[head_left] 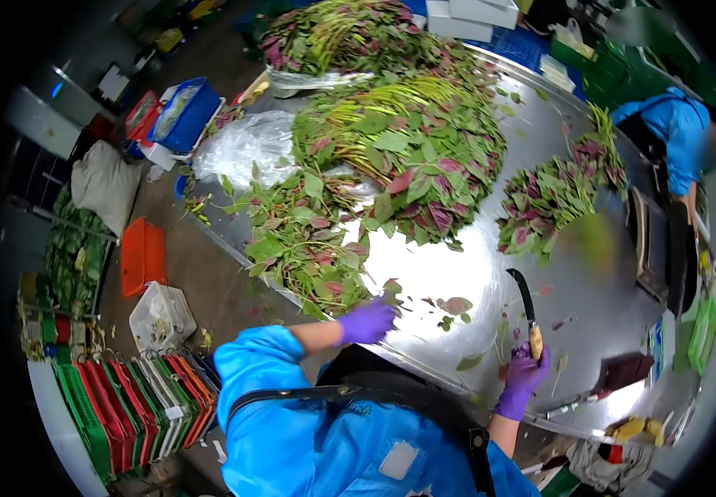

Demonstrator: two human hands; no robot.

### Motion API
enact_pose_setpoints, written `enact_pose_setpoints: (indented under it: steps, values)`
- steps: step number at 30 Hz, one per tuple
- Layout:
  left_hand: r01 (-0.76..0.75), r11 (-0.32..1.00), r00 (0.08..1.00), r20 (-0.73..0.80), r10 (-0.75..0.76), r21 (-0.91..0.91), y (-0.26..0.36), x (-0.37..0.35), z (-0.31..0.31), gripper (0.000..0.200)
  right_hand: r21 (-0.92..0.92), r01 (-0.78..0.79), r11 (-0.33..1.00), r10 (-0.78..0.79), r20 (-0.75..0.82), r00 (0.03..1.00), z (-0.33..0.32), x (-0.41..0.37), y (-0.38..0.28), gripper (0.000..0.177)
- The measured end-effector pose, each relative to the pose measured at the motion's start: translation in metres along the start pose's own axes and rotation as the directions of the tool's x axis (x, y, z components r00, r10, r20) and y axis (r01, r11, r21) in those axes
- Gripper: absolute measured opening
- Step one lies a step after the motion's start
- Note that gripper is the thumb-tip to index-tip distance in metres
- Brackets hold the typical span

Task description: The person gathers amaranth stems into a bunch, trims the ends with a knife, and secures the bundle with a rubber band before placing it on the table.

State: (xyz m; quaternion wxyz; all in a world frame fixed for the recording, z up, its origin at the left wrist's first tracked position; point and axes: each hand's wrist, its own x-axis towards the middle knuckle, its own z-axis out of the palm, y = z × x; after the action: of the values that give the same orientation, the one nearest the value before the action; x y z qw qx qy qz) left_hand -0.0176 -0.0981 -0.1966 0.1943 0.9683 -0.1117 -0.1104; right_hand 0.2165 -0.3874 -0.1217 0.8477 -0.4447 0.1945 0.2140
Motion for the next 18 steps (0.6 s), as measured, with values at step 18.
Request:
enact_pose_setpoints:
  steps: [18]
  values:
    - [0.648, 0.517, 0.69, -0.143, -0.709, 0.559, -0.337, -0.237, -0.094, 0.043, -0.703, 0.026, 0.711, -0.363, -0.335, 0.87, -0.136, 0.045, 0.067, 0.039]
